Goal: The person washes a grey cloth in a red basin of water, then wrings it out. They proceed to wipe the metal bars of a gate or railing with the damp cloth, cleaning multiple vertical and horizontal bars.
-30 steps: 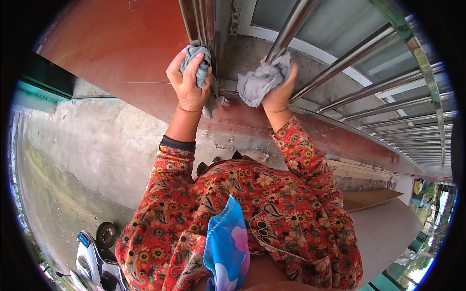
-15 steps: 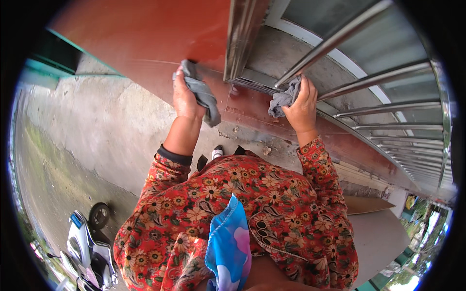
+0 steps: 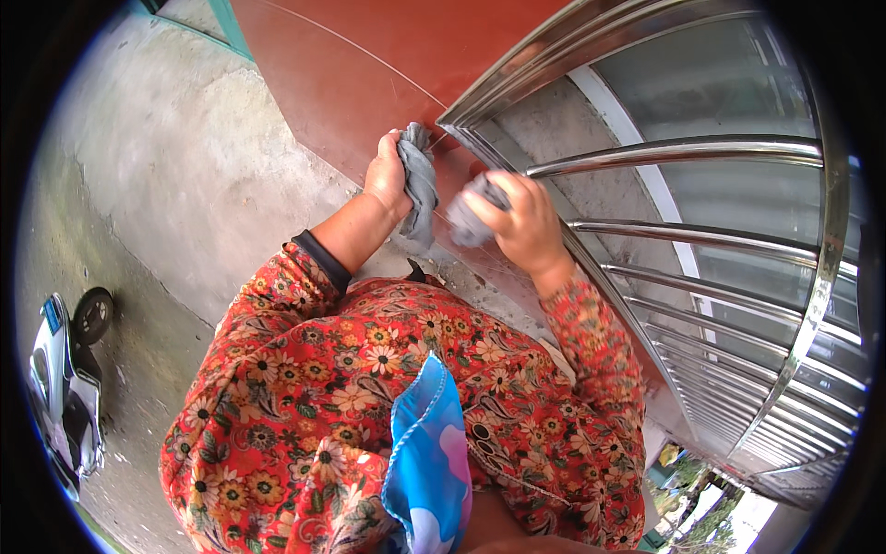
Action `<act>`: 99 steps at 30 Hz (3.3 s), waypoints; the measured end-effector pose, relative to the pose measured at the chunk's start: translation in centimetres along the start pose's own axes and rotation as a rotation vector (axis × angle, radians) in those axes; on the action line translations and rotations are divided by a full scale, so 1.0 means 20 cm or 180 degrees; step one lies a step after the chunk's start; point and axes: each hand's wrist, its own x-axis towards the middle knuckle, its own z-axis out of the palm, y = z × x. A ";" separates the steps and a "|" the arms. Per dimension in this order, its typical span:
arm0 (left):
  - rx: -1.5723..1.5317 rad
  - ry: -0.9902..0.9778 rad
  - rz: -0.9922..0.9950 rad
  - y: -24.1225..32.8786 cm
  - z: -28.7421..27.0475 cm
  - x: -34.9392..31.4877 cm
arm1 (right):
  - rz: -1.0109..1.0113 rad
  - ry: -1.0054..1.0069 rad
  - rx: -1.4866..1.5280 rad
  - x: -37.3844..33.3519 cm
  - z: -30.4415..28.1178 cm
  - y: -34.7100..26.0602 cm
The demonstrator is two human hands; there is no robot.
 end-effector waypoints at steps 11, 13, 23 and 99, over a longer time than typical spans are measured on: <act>-0.0423 0.0035 0.0045 -0.10 -0.16 -0.05 | -0.0730 -0.0172 -0.1290 0.35 0.14 0.11; -0.0326 0.0053 0.0163 -0.12 -0.15 -0.06 | -0.0722 -0.0228 -0.1293 0.22 0.06 0.11; 0.0456 -0.0445 0.0458 -0.25 0.10 -0.26 | 0.0115 -0.0676 -0.1677 -0.55 -0.28 0.03; 0.5435 -0.6136 0.5962 -0.86 0.76 -0.18 | 0.5313 0.6522 -0.0186 -0.87 0.22 0.13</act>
